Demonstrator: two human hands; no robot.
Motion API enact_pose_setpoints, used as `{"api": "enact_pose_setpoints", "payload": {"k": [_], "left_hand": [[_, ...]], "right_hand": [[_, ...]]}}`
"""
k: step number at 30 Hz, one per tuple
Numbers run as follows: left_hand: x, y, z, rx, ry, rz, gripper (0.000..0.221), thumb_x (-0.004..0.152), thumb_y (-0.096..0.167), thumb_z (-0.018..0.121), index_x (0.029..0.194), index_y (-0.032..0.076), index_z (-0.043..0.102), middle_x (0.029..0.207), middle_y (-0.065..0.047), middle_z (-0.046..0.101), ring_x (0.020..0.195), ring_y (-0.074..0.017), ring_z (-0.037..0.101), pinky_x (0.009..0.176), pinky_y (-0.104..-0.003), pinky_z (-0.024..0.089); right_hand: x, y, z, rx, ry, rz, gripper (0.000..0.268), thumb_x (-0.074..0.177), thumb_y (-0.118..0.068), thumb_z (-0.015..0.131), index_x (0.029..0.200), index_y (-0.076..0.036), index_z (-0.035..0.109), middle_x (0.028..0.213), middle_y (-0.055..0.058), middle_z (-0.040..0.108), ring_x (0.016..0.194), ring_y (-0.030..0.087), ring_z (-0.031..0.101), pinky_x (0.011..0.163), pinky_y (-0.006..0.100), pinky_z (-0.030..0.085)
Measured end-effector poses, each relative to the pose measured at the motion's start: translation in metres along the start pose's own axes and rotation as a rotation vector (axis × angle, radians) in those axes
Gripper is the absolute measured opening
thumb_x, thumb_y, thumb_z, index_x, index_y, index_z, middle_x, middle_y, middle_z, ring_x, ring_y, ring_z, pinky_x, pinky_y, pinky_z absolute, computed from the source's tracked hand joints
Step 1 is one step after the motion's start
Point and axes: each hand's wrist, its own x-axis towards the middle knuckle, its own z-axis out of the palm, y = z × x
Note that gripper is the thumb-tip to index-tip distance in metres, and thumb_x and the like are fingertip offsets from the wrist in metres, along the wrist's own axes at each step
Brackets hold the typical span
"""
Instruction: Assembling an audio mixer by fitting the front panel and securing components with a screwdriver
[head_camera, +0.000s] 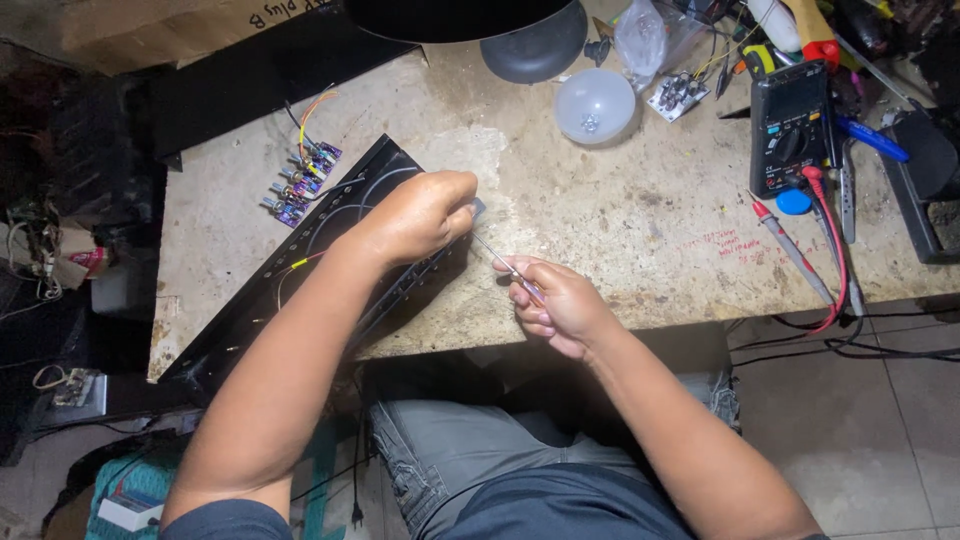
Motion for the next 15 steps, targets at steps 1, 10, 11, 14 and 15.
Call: {"api": "enact_pose_setpoints", "payload": {"k": [1, 10, 11, 14, 15], "left_hand": [[0.000, 0.000, 0.000, -0.019, 0.008, -0.001, 0.023, 0.095, 0.014, 0.057, 0.111, 0.004, 0.070, 0.089, -0.017, 0.072, 0.089, -0.0398, 0.072, 0.085, -0.050, 0.057], [0.005, -0.006, -0.001, 0.030, 0.012, 0.005, 0.019, 0.095, 0.017, 0.058, 0.105, 0.005, 0.070, 0.086, -0.017, 0.072, 0.086, -0.0378, 0.073, 0.078, -0.046, 0.059], [0.004, -0.008, -0.001, 0.030, 0.013, 0.005, 0.019, 0.095, 0.017, 0.058, 0.105, 0.005, 0.070, 0.086, -0.017, 0.072, 0.086, -0.0378, 0.073, 0.078, -0.046, 0.059], [0.006, -0.009, -0.002, 0.018, 0.021, -0.003, 0.019, 0.095, 0.015, 0.058, 0.105, 0.004, 0.070, 0.086, -0.020, 0.072, 0.086, -0.0409, 0.072, 0.077, -0.048, 0.059], [0.007, -0.009, -0.002, 0.031, 0.016, 0.001, 0.019, 0.095, 0.016, 0.059, 0.104, 0.003, 0.070, 0.086, -0.020, 0.072, 0.086, -0.0410, 0.072, 0.076, -0.049, 0.059]], "right_hand": [[0.001, 0.001, -0.002, 0.043, -0.026, 0.015, 0.036, 0.104, -0.015, 0.040, 0.134, 0.002, 0.050, 0.068, -0.001, 0.041, 0.039, -0.001, 0.035, 0.029, 0.012, 0.029], [0.020, 0.030, -0.015, -0.792, 0.303, -0.404, 0.027, 0.102, -0.021, 0.060, 0.122, -0.019, 0.078, 0.053, -0.004, 0.060, 0.049, 0.004, 0.048, 0.045, 0.016, 0.038], [0.019, 0.032, -0.012, -0.793, 0.303, -0.404, 0.027, 0.102, -0.021, 0.060, 0.122, -0.019, 0.078, 0.053, -0.004, 0.060, 0.049, 0.004, 0.048, 0.045, 0.016, 0.038], [0.015, 0.036, -0.007, -1.330, 0.369, -0.825, 0.030, 0.103, -0.024, 0.060, 0.127, -0.013, 0.075, 0.087, 0.014, 0.077, 0.080, 0.028, 0.076, 0.067, 0.034, 0.060], [0.014, 0.035, -0.006, -1.395, 0.365, -0.828, 0.031, 0.104, -0.025, 0.058, 0.126, -0.011, 0.074, 0.085, 0.014, 0.075, 0.078, 0.028, 0.075, 0.066, 0.035, 0.060]]}}
